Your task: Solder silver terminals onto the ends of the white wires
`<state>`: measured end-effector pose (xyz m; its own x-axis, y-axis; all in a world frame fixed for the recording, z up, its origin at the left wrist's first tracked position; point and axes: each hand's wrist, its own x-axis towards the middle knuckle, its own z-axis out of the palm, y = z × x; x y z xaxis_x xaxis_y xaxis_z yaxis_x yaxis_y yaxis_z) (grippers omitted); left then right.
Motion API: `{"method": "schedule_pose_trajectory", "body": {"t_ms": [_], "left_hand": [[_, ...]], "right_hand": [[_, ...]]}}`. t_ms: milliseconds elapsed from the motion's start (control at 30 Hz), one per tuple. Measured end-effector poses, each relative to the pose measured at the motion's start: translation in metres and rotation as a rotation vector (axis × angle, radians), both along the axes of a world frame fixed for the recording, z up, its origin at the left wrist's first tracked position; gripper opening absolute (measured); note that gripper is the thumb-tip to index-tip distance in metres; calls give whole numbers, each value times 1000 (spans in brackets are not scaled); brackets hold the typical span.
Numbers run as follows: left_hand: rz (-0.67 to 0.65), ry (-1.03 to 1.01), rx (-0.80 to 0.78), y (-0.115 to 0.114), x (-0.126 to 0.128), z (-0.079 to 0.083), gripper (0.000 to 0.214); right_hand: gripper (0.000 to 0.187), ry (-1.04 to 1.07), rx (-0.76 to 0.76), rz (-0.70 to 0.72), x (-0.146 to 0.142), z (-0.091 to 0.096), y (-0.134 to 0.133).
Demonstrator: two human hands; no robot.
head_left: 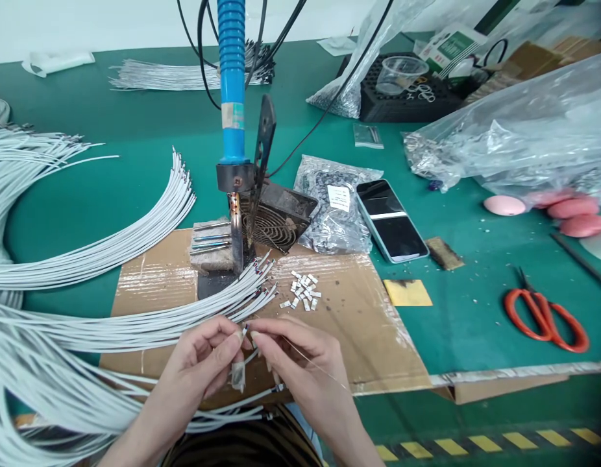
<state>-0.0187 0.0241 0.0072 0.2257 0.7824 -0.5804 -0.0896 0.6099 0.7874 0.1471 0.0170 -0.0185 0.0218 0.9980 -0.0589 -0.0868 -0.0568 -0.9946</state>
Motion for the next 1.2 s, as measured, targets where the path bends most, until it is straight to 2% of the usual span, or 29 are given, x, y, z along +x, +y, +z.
{"method": "schedule_pose_trajectory", "body": {"t_ms": [300,500,633,767,900,967,1033,1100,1200], "left_hand": [[75,112,81,-5,10,1,51],[93,110,82,-7,11,-3,52],[100,82,85,-8,10,-4,49],[118,66,143,-8,7,-4,44],[65,88,199,-9,1,-4,40],[27,93,180,-9,-1,-4,39],[11,109,163,-8,-1,-2,37],[13,153,163,-5,1,0,35],[24,233,177,-3,5,3,32]], "right_hand": [[18,-98,61,-81,-6,4,-3],[17,40,31,-140,-12,-2,-5],[7,243,-141,-112,-16,-9,-6],[21,409,-371,-19,-10,-8,-2],[25,429,-477,126,1,-3,1],[21,380,-475,158,3,-2,1],[16,325,-435,118,3,-2,-1],[12,292,-387,80,2,-2,-2],[9,285,-343,102,3,-1,-2]]}}
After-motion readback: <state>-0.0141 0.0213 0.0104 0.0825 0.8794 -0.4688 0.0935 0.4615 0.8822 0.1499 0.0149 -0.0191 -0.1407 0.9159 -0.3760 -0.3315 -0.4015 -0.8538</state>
